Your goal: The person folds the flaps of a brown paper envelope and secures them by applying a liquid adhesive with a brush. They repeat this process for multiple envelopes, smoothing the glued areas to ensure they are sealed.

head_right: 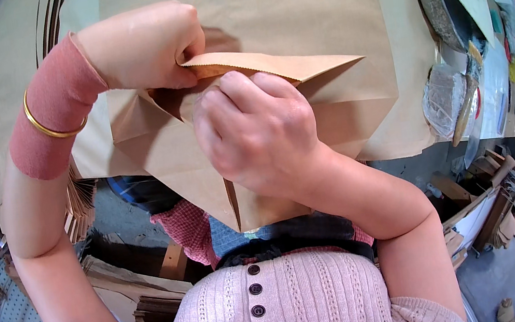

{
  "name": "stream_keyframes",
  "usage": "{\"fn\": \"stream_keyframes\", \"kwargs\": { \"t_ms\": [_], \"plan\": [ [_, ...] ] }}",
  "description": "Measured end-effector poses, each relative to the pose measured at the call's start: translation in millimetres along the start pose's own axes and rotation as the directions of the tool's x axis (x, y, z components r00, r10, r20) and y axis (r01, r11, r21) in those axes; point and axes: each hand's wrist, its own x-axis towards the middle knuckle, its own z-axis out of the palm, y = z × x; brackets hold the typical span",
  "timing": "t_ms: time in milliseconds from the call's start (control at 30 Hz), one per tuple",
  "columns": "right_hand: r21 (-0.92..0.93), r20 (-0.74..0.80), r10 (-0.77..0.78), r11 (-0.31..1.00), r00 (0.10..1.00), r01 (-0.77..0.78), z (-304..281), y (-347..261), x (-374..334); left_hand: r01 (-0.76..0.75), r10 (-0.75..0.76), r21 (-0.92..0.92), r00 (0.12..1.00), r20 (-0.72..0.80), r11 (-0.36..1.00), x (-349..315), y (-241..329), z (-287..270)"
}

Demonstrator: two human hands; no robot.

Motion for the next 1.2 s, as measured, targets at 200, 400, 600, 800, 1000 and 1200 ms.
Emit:
{"fn": "stream_keyframes", "kwargs": {
  "t_ms": [200, 400, 600, 800, 1000, 1200],
  "plan": [
    [-0.001, 0.139, 0.012, 1.0, 0.99, -0.012, -10.5, 0.7, 1.7, -0.02, 0.028, 0.1, 0.997, -0.076, 0.995, -2.8, 1.0, 7.7],
    [0.007, 0.055, -0.024, 1.0, 0.998, 0.024, -2.4, 2.3, 1.3, -0.035, 0.037, 0.024, 0.996, -0.078, 0.999, -2.9, -3.2, 7.6],
    [0.012, 0.016, -0.026, 1.0, 1.0, 0.026, -0.2, 1.8, 0.9, -0.006, 0.005, -0.022, 0.999, -0.053, 1.0, -3.4, -1.6, 4.4],
    [0.006, 0.094, -0.017, 1.0, 0.995, 0.016, -7.4, 1.8, 1.7, -0.033, 0.032, -0.034, 0.999, -0.032, 0.999, -1.6, -3.2, 2.2],
    [0.005, 0.182, -0.014, 1.0, 0.983, 0.014, -13.2, 3.2, 1.0, -0.022, 0.032, 0.104, 0.994, -0.103, 0.994, 0.7, -3.5, 12.9],
    [0.008, 0.055, -0.044, 0.999, 0.998, 0.043, -1.1, 3.3, 0.0, -0.041, 0.046, 0.047, 0.992, -0.122, 0.998, -2.7, -4.3, 13.8]
  ]
}}
